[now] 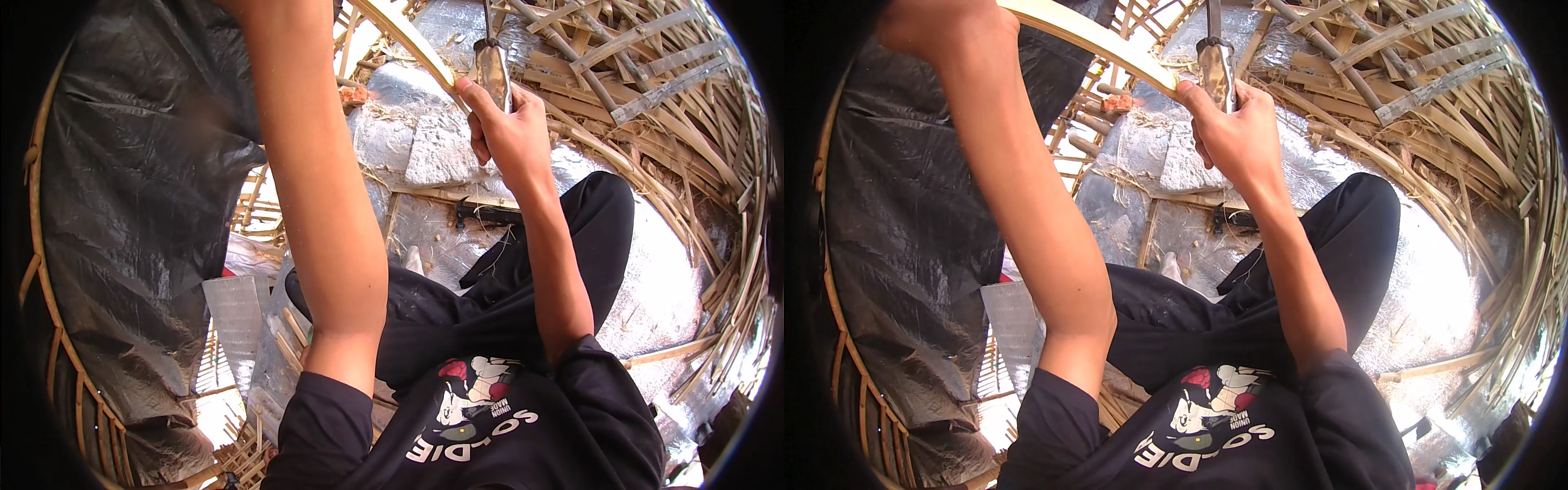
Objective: The person saws a long bamboo strip with a hand-held blade while sitting on a floor, then places the strip against a larger bamboo frame and hammers it into place.
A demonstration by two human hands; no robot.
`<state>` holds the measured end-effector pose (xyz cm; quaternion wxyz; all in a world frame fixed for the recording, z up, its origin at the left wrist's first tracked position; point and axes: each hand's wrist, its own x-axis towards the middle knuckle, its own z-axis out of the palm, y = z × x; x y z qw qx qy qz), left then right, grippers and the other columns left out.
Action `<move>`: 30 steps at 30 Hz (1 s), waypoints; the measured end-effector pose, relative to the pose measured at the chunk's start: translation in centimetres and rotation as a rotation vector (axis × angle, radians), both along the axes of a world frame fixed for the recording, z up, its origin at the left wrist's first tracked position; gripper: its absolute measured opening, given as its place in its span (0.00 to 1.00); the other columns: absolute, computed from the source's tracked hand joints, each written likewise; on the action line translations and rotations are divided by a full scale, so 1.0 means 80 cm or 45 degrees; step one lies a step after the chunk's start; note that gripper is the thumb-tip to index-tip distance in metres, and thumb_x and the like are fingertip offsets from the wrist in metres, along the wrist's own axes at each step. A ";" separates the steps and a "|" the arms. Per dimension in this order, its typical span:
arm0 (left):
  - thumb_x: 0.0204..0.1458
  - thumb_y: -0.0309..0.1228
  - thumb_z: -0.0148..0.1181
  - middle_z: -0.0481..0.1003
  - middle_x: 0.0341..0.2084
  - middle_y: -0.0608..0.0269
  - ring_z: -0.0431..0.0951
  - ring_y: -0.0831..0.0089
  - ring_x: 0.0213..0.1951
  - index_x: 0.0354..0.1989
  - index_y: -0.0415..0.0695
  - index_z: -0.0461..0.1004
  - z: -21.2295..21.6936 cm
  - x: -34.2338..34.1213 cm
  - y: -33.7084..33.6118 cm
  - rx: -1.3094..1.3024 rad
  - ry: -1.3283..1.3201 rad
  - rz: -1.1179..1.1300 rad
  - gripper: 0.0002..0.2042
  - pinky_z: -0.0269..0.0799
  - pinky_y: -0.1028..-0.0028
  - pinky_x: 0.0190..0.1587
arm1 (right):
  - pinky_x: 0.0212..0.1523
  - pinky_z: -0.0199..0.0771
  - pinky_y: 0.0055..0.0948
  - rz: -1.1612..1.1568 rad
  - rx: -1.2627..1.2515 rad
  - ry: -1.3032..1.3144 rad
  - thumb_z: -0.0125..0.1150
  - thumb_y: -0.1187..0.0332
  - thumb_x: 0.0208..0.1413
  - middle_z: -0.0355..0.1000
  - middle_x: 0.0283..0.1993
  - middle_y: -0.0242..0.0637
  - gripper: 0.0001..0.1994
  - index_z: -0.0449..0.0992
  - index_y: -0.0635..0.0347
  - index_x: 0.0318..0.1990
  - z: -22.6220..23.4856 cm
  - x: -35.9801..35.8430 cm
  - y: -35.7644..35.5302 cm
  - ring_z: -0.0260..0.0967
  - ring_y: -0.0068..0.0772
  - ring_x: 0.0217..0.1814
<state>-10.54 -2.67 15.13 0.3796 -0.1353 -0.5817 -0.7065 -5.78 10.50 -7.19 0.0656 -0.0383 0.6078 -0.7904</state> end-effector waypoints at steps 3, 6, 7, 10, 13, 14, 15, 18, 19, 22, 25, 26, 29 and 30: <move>0.69 0.48 0.35 0.50 0.10 0.72 0.48 0.80 0.10 0.16 0.53 0.49 -0.022 0.007 0.020 -0.059 0.170 0.151 0.26 0.43 0.76 0.13 | 0.13 0.57 0.23 0.013 -0.010 0.022 0.65 0.59 0.62 0.64 0.16 0.28 0.18 0.72 0.61 0.25 0.000 0.001 -0.003 0.58 0.17 0.12; 0.69 0.48 0.35 0.51 0.10 0.72 0.49 0.80 0.10 0.16 0.52 0.50 -0.030 0.020 0.043 -0.123 0.309 0.251 0.26 0.44 0.76 0.13 | 0.13 0.58 0.24 -0.014 -0.027 0.029 0.64 0.60 0.62 0.65 0.16 0.29 0.18 0.71 0.61 0.25 0.003 0.003 -0.005 0.58 0.18 0.12; 0.69 0.48 0.35 0.51 0.10 0.72 0.49 0.80 0.10 0.16 0.52 0.51 -0.031 0.021 0.047 -0.133 0.323 0.252 0.26 0.44 0.76 0.13 | 0.14 0.58 0.24 -0.040 -0.018 0.031 0.63 0.61 0.62 0.65 0.16 0.29 0.17 0.71 0.61 0.25 0.005 0.003 -0.004 0.59 0.19 0.12; 0.69 0.48 0.35 0.52 0.10 0.72 0.50 0.80 0.10 0.17 0.52 0.52 -0.031 0.022 0.053 -0.117 0.340 0.325 0.26 0.45 0.77 0.12 | 0.14 0.58 0.24 -0.025 -0.095 -0.023 0.64 0.61 0.62 0.65 0.17 0.29 0.17 0.71 0.62 0.25 0.004 0.003 -0.006 0.59 0.19 0.12; 0.69 0.48 0.36 0.52 0.10 0.72 0.50 0.79 0.10 0.17 0.52 0.52 -0.030 0.023 0.057 -0.082 0.340 0.343 0.26 0.45 0.76 0.12 | 0.14 0.59 0.23 0.014 -0.111 -0.061 0.65 0.61 0.61 0.64 0.17 0.29 0.17 0.71 0.61 0.25 0.001 0.003 -0.003 0.60 0.19 0.12; 0.69 0.48 0.36 0.52 0.09 0.72 0.50 0.79 0.10 0.17 0.52 0.52 -0.031 0.021 0.055 -0.165 0.385 0.376 0.26 0.45 0.76 0.12 | 0.14 0.59 0.23 0.016 -0.114 -0.056 0.65 0.61 0.61 0.64 0.17 0.29 0.17 0.71 0.61 0.25 0.001 0.003 -0.002 0.60 0.19 0.12; 0.69 0.48 0.36 0.52 0.09 0.72 0.50 0.79 0.09 0.17 0.52 0.52 -0.031 0.020 0.052 -0.210 0.411 0.393 0.25 0.45 0.76 0.12 | 0.14 0.59 0.23 0.036 -0.117 -0.073 0.66 0.61 0.60 0.64 0.17 0.28 0.16 0.71 0.61 0.25 0.000 0.004 -0.001 0.60 0.19 0.12; 0.70 0.48 0.36 0.51 0.09 0.72 0.50 0.80 0.09 0.17 0.52 0.51 -0.027 0.021 0.047 -0.170 0.386 0.286 0.26 0.44 0.76 0.12 | 0.14 0.60 0.23 0.082 -0.176 -0.086 0.67 0.62 0.59 0.64 0.17 0.28 0.16 0.70 0.59 0.25 -0.002 0.003 0.000 0.60 0.18 0.13; 0.70 0.48 0.36 0.51 0.09 0.72 0.50 0.80 0.09 0.17 0.52 0.51 -0.025 0.023 0.044 -0.145 0.370 0.245 0.26 0.44 0.76 0.12 | 0.14 0.60 0.23 0.107 -0.229 -0.085 0.67 0.63 0.59 0.64 0.18 0.28 0.15 0.70 0.59 0.25 -0.003 0.002 -0.001 0.60 0.18 0.13; 0.70 0.48 0.36 0.51 0.10 0.73 0.49 0.80 0.09 0.17 0.52 0.51 -0.030 0.019 0.044 -0.165 0.342 0.022 0.26 0.43 0.76 0.12 | 0.14 0.64 0.24 0.122 -0.269 -0.088 0.65 0.65 0.59 0.67 0.16 0.30 0.14 0.71 0.61 0.24 -0.022 -0.009 0.007 0.62 0.19 0.12; 0.70 0.49 0.37 0.50 0.10 0.74 0.47 0.80 0.09 0.16 0.52 0.50 -0.018 0.014 0.047 -0.061 0.298 0.137 0.26 0.43 0.76 0.12 | 0.14 0.64 0.25 0.156 -0.268 -0.114 0.64 0.67 0.59 0.67 0.16 0.30 0.13 0.71 0.62 0.25 -0.017 -0.009 0.002 0.62 0.20 0.12; 0.70 0.50 0.37 0.50 0.10 0.74 0.47 0.80 0.09 0.16 0.52 0.50 -0.016 0.008 0.045 -0.079 0.289 0.187 0.26 0.43 0.76 0.12 | 0.14 0.62 0.25 0.148 -0.284 -0.134 0.62 0.68 0.58 0.67 0.16 0.30 0.12 0.71 0.62 0.25 -0.015 -0.007 0.001 0.62 0.20 0.12; 0.69 0.51 0.38 0.50 0.10 0.74 0.48 0.80 0.09 0.17 0.52 0.51 -0.015 0.002 0.049 -0.089 0.297 0.239 0.27 0.44 0.76 0.11 | 0.14 0.61 0.25 0.162 -0.190 -0.116 0.63 0.67 0.59 0.66 0.16 0.29 0.12 0.70 0.62 0.25 -0.025 -0.003 0.009 0.61 0.19 0.12; 0.69 0.51 0.38 0.51 0.10 0.73 0.49 0.80 0.09 0.17 0.52 0.52 -0.021 -0.003 0.059 -0.063 0.306 0.220 0.27 0.45 0.76 0.11 | 0.13 0.58 0.24 0.142 -0.119 -0.139 0.64 0.65 0.59 0.65 0.15 0.28 0.14 0.69 0.60 0.25 -0.037 -0.002 0.023 0.59 0.18 0.11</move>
